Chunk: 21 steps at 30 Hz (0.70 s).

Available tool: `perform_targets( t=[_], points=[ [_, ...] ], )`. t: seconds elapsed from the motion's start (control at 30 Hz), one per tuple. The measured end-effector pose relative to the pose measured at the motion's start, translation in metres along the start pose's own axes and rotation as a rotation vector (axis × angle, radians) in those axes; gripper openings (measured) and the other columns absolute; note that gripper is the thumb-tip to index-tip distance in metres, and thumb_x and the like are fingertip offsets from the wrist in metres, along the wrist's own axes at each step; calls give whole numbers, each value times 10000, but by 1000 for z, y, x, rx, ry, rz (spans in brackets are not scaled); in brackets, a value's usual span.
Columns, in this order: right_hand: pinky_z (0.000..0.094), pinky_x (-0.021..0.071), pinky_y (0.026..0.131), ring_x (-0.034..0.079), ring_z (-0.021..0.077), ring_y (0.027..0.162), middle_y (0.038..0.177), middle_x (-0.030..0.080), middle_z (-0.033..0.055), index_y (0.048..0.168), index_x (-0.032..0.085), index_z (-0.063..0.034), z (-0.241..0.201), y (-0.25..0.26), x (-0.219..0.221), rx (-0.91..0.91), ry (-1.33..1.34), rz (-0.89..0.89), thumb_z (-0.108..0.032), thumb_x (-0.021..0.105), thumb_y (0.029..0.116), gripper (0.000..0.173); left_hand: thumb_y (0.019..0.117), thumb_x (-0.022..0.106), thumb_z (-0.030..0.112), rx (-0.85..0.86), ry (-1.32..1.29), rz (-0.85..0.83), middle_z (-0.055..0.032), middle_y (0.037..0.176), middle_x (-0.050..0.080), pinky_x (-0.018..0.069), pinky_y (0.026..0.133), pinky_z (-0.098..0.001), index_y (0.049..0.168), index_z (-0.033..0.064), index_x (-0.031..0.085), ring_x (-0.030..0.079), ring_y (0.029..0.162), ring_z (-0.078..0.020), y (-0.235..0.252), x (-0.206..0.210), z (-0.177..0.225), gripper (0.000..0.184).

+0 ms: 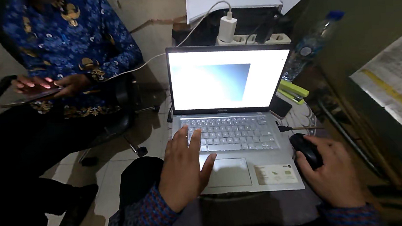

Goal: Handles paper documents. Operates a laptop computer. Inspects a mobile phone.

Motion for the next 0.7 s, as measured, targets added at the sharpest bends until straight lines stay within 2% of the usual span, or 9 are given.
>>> perform_targets(
  t=[0.13,0.33,0.47,0.7],
  points=[
    [581,523,889,625,407,1090,1224,632,239,1318,662,-105,2,-1,1,1,-10,3,-484,579,892,577,972,445,651,-33,-46,1,-257,1584,380,449,1114,-526,1513,86,480,452,1424,-387,4,-8,-7,783],
    [588,521,905,622,418,1109,1243,633,239,1344,633,-81,1,-1,0,21,-30,-12,-524,573,885,641,934,546,567,-63,3,63,-269,1567,395,456,1087,-530,1432,34,543,470,1385,-424,7,-4,-13,730],
    [581,522,915,623,404,1123,1249,635,230,1346,630,-82,1,-2,1,28,-26,-6,-516,582,879,639,930,536,578,-54,26,101,-271,1541,426,466,1059,-541,1351,17,595,485,1348,-447,5,-1,-13,703],
    [590,519,921,623,413,1130,1257,636,227,1349,627,-79,3,-2,2,22,-35,-10,-533,577,881,654,917,523,582,-77,58,101,-278,1539,420,484,1020,-532,1301,20,613,499,1312,-458,6,1,-13,686]
  ],
)
Point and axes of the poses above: each hand's wrist, its own y-axis towards the middle knuckle, its own x-axis out of the palm, z = x × y, the point moved 2 cm from there along y, towards the middle knuckle
